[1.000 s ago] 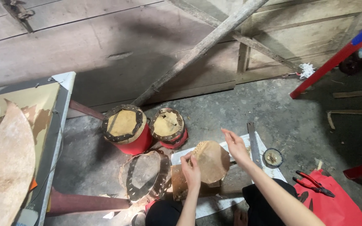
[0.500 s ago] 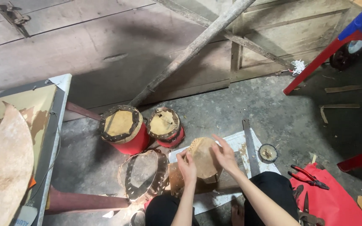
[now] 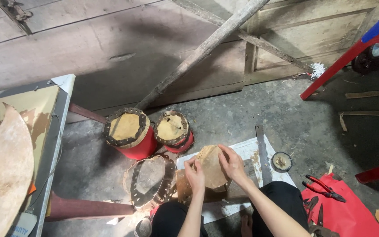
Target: Assembling small drums by hammering wooden tops onto red cylindrical frames and inspecting the fit.
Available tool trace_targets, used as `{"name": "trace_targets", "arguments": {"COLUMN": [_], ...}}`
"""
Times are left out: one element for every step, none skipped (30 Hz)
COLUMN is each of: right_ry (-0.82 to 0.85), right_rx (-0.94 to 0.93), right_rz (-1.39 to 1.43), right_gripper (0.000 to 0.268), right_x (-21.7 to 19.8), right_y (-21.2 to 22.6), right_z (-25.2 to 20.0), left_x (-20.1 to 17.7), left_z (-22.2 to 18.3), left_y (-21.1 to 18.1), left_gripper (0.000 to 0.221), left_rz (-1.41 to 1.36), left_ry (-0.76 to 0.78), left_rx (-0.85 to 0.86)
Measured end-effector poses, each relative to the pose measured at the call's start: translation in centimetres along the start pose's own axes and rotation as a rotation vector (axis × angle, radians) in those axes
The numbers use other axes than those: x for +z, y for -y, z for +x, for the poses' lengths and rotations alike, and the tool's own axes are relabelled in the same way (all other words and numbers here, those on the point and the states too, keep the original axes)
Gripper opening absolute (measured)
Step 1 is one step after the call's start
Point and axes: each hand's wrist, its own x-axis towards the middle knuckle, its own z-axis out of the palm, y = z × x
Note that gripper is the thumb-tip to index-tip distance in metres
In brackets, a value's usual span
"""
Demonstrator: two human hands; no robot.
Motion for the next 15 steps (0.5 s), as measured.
{"name": "trace_targets", "arguments": {"right_ry": [0.003,0.002,0.001,0.004,0.002,-0.001,0.002,0.001,0.0,0.001,-0.005,-0.011,-0.011,-0.008,-0.004], "right_rx": [0.002,0.012,0.021,0.02,0.022,0.026,0.027,0.028,0.03,0.031,0.032,0.033,0.034,0.036,0.037], "right_rz": [-0.002,0.002,0.006,0.006,0.028,0.049,0.048,0.047,0.045,0.045,0.045,0.045,0.045,0.039,0.033], "right_gripper": [0.035,0.036,0.036,0.036,0.036,0.036,0.036,0.036,0.037,0.037,0.037,0.037,0.037,0.037,0.037], "right_x": [-0.2,-0.4,-0.5,-0.6,-0.7,-0.9,-0.8,-0.8,-0.8,-0.8,-0.7,-0.7,-0.7,-0.6,-0.6], "right_y": [0.3,0.6,1.0,1.3,1.6,1.9,1.9,1.9,1.9,2.0,2.0,2.1,2.1,2.2,2.3], "right_z": [-0.1,-0.1,-0.2,-0.2,-0.2,-0.3,-0.4,-0.4,-0.4,-0.4,-0.4,-0.5,-0.5,-0.5,-0.6], "left_x": [0.1,0.2,0.2,0.3,0.2,0.2,0.2,0.2,0.3,0.2,0.2,0.1,0.1,0.0,-0.1], "left_z": [0.0,0.2,0.4,0.4,0.4,0.3,0.2,0.3,0.2,0.2,0.2,0.2,0.0,-0.1,-0.2], "left_y": [0.4,0.8,1.1,0.8,0.5,0.3,0.3,0.3,0.3,0.3,0.4,0.4,-0.1,-0.5,-1.0], "left_gripper": [0.015,0.015,0.015,0.015,0.014,0.013,0.013,0.012,0.011,0.011,0.012,0.012,0.012,0.013,0.013], "left_rz": [0.001,-0.009,-0.018,-0.018,-0.011,-0.003,-0.003,-0.005,-0.007,-0.007,-0.003,0.0,0.0,0.012,0.024], "left_ry": [-0.001,-0.006,-0.011,-0.014,-0.019,-0.022,-0.024,-0.022,-0.02,-0.021,-0.023,-0.025,-0.025,-0.016,-0.007], "left_rx": [-0.004,-0.004,-0.003,-0.005,0.005,0.015,0.012,0.012,0.012,0.011,0.021,0.031,0.031,0.039,0.046]}}
